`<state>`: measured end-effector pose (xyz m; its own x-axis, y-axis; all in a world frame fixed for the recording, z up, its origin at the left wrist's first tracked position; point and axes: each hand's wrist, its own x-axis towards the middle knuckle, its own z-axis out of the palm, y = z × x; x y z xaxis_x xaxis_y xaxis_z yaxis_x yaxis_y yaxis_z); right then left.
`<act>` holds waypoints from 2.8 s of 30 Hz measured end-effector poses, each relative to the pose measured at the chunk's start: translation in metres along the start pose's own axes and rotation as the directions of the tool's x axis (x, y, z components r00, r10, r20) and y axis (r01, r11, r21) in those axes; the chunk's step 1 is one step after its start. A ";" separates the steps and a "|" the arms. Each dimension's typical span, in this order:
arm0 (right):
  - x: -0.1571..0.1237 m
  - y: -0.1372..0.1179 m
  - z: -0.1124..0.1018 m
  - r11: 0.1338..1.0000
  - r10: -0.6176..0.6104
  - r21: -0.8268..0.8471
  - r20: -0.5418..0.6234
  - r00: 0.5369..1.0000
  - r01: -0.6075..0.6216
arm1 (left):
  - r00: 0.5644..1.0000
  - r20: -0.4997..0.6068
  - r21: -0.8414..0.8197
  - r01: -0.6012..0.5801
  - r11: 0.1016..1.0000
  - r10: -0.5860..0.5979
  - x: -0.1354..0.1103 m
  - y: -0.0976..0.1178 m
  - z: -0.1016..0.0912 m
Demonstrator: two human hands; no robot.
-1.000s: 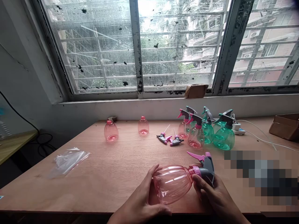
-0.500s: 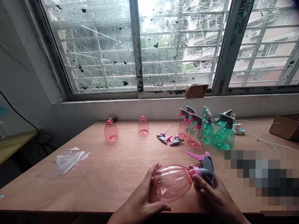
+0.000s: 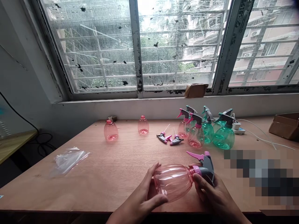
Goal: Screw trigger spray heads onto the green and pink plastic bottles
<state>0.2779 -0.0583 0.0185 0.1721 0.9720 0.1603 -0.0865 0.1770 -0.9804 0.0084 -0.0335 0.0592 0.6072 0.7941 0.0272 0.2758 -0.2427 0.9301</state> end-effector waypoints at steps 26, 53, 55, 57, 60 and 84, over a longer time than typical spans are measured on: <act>0.000 0.008 -0.003 1.000 -0.022 -0.001 0.023 0.999 0.022 | 0.999 0.014 0.025 -0.033 0.999 0.033 0.000 -0.001 -0.001; 0.001 0.011 -0.006 1.000 0.012 0.025 -0.001 1.000 -0.012 | 1.000 -0.015 -0.018 0.004 1.000 -0.005 0.002 -0.007 0.002; 0.001 0.012 -0.006 1.000 0.011 0.019 0.010 1.000 -0.011 | 1.000 -0.020 -0.006 0.006 1.000 -0.006 0.002 -0.009 0.002; 0.002 0.013 -0.007 1.000 0.007 0.012 0.020 1.000 -0.007 | 1.000 -0.016 -0.004 0.002 1.000 -0.002 0.001 -0.008 0.000; 0.002 0.014 -0.008 1.000 -0.001 0.003 0.021 1.000 0.001 | 1.000 0.012 -0.019 -0.020 1.000 0.020 0.000 -0.006 -0.002; -0.001 0.008 -0.004 0.999 0.028 0.025 0.014 1.000 -0.029 | 1.000 -0.009 -0.030 -0.011 0.999 0.011 0.001 -0.004 -0.001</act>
<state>0.2810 -0.0586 0.0100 0.1556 0.9787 0.1341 -0.1163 0.1530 -0.9814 0.0067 -0.0313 0.0558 0.6033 0.7965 0.0406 0.2466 -0.2347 0.9403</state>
